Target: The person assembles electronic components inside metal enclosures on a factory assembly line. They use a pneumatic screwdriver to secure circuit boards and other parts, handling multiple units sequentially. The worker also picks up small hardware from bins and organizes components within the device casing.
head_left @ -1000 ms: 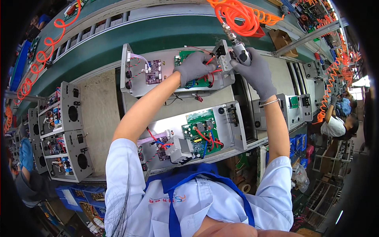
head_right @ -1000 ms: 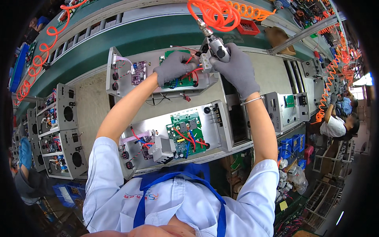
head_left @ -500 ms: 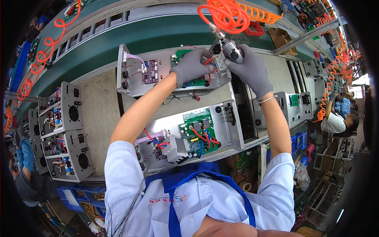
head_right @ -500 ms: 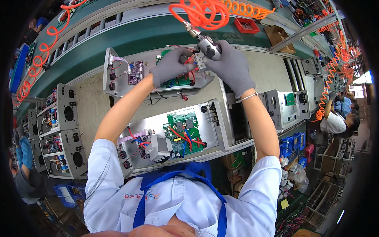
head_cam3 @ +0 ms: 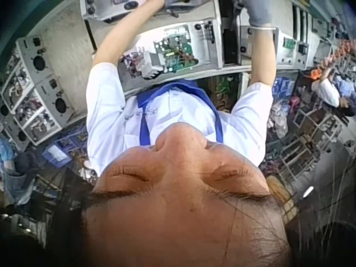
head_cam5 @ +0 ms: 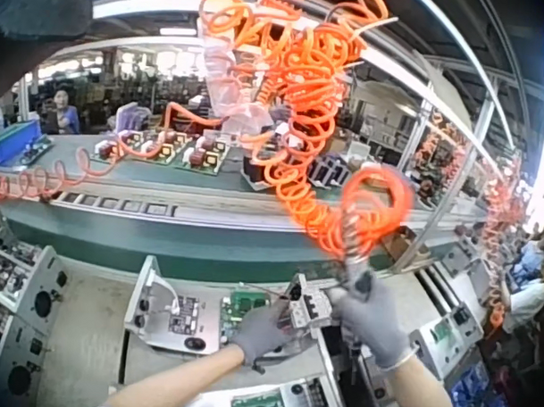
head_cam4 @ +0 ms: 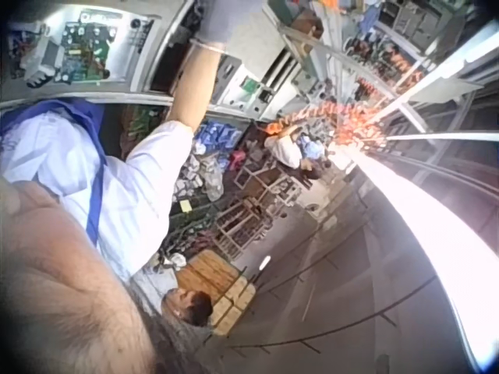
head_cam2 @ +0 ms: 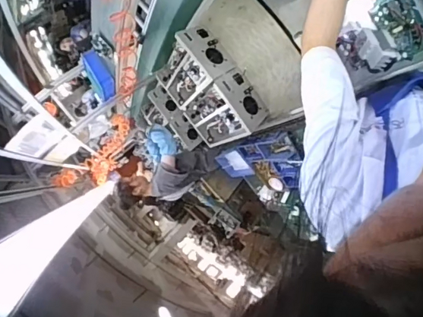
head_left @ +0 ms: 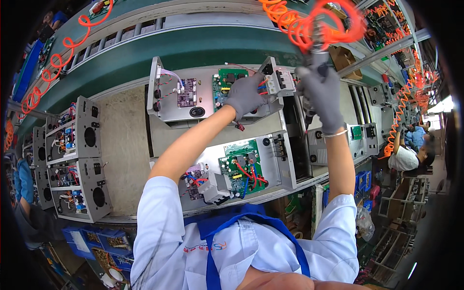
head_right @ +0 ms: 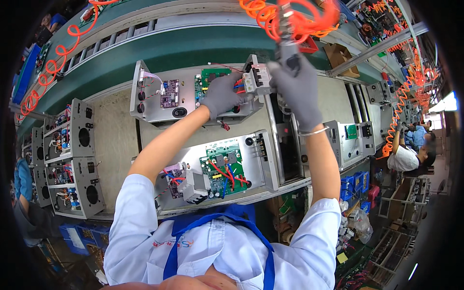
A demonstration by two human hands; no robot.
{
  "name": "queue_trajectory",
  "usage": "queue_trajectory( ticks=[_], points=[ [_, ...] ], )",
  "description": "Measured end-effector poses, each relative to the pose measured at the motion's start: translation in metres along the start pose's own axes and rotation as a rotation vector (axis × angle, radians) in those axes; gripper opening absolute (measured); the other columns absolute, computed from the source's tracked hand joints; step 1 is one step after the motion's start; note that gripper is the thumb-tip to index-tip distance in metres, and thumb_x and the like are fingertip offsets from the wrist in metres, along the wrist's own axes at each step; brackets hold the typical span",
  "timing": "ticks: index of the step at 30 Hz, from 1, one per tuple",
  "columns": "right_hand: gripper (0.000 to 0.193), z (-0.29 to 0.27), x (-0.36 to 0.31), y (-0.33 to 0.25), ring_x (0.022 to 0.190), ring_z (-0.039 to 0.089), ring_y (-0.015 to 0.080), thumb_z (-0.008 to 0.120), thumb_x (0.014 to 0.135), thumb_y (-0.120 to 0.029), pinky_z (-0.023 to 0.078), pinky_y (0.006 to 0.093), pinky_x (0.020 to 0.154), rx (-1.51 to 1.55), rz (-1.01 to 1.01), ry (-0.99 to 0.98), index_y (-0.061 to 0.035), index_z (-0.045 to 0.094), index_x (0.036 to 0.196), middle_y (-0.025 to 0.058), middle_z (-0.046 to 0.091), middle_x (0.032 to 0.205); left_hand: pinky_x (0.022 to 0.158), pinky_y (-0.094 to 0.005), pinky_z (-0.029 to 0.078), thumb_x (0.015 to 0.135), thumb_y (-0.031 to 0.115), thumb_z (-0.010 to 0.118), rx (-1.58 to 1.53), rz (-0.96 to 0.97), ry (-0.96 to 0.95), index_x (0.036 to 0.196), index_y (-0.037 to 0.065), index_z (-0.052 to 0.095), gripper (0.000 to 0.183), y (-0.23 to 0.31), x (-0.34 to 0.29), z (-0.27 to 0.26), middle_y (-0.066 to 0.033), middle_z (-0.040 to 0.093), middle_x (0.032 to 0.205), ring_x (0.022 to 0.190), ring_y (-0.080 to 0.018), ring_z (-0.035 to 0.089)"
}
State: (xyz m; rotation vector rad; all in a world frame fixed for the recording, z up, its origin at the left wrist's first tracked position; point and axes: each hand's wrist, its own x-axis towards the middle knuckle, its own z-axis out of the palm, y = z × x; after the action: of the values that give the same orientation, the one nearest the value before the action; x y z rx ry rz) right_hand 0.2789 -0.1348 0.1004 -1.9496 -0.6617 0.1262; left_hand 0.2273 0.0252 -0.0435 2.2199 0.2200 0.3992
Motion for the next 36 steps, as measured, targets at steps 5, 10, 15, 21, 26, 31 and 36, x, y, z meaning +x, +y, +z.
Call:
queue_trajectory(
  ticks=[5,10,15,21,26,31,36],
  points=[
    [0.021,0.004,0.004,-0.054,0.051,0.057,0.0132,0.060,0.087,-0.017,0.046,0.0249,0.048,0.491,-0.341,0.124,0.0031,0.059,0.094,0.0119,0.062,0.071,0.081,-0.0430,0.050,0.068,0.044,0.080,-0.029,0.001,-0.052,0.116,0.005,0.060,0.065,0.000,-0.001,-0.004,-0.0189,0.068,0.099,0.094,-0.0364,0.064],
    [0.023,0.029,0.029,-0.040,0.059,0.064,0.0190,0.058,0.086,-0.005,0.052,0.0309,0.052,0.488,-0.668,0.243,0.0038,0.057,0.108,0.0174,0.067,0.087,0.081,-0.0428,0.050,0.068,0.046,0.079,-0.063,0.043,0.002,0.112,0.005,0.060,0.063,0.001,-0.003,-0.001,-0.0189,0.067,0.099,0.094,-0.0367,0.064],
    [0.024,0.039,0.032,-0.033,0.058,0.064,0.0169,0.057,0.087,-0.003,0.049,0.0251,0.049,0.458,-0.639,0.189,0.0028,0.056,0.110,0.0152,0.067,0.079,0.080,-0.0423,0.051,0.069,0.047,0.078,0.021,0.026,-0.026,0.113,0.004,0.060,0.064,-0.004,0.001,0.001,-0.0192,0.067,0.100,0.094,-0.0365,0.064],
    [0.021,0.045,0.034,-0.036,0.057,0.062,0.0118,0.057,0.087,-0.001,0.046,0.0221,0.048,0.373,-0.698,0.120,0.0015,0.059,0.107,0.0120,0.066,0.070,0.083,-0.0430,0.050,0.069,0.049,0.077,-0.006,0.008,-0.048,0.114,0.004,0.060,0.066,0.002,0.000,-0.002,-0.0196,0.067,0.101,0.095,-0.0365,0.064],
    [0.022,0.064,0.029,-0.053,0.053,0.060,0.0112,0.059,0.085,-0.002,0.048,0.0236,0.049,0.417,-0.437,0.174,-0.0020,0.057,0.106,0.0070,0.064,0.074,0.084,-0.0425,0.049,0.069,0.051,0.077,0.055,0.013,-0.031,0.115,0.005,0.060,0.068,-0.003,0.000,0.003,-0.0191,0.067,0.103,0.097,-0.0364,0.063],
    [0.015,0.061,0.036,-0.048,0.054,0.058,0.0086,0.061,0.086,-0.004,0.046,0.0226,0.049,0.325,-0.552,0.105,-0.0004,0.061,0.100,0.0067,0.063,0.067,0.083,-0.0421,0.049,0.068,0.052,0.077,0.020,0.024,-0.031,0.115,0.005,0.060,0.068,-0.003,0.000,0.005,-0.0188,0.067,0.102,0.095,-0.0364,0.063],
    [0.002,0.064,0.034,-0.065,0.054,0.058,0.0081,0.063,0.084,-0.004,0.045,0.0230,0.049,0.333,-0.318,0.103,-0.0036,0.062,0.084,0.0004,0.060,0.064,0.082,-0.0417,0.050,0.068,0.052,0.077,0.043,0.006,-0.075,0.113,0.004,0.060,0.068,-0.001,0.001,0.004,-0.0188,0.068,0.099,0.093,-0.0362,0.065]
  ],
)
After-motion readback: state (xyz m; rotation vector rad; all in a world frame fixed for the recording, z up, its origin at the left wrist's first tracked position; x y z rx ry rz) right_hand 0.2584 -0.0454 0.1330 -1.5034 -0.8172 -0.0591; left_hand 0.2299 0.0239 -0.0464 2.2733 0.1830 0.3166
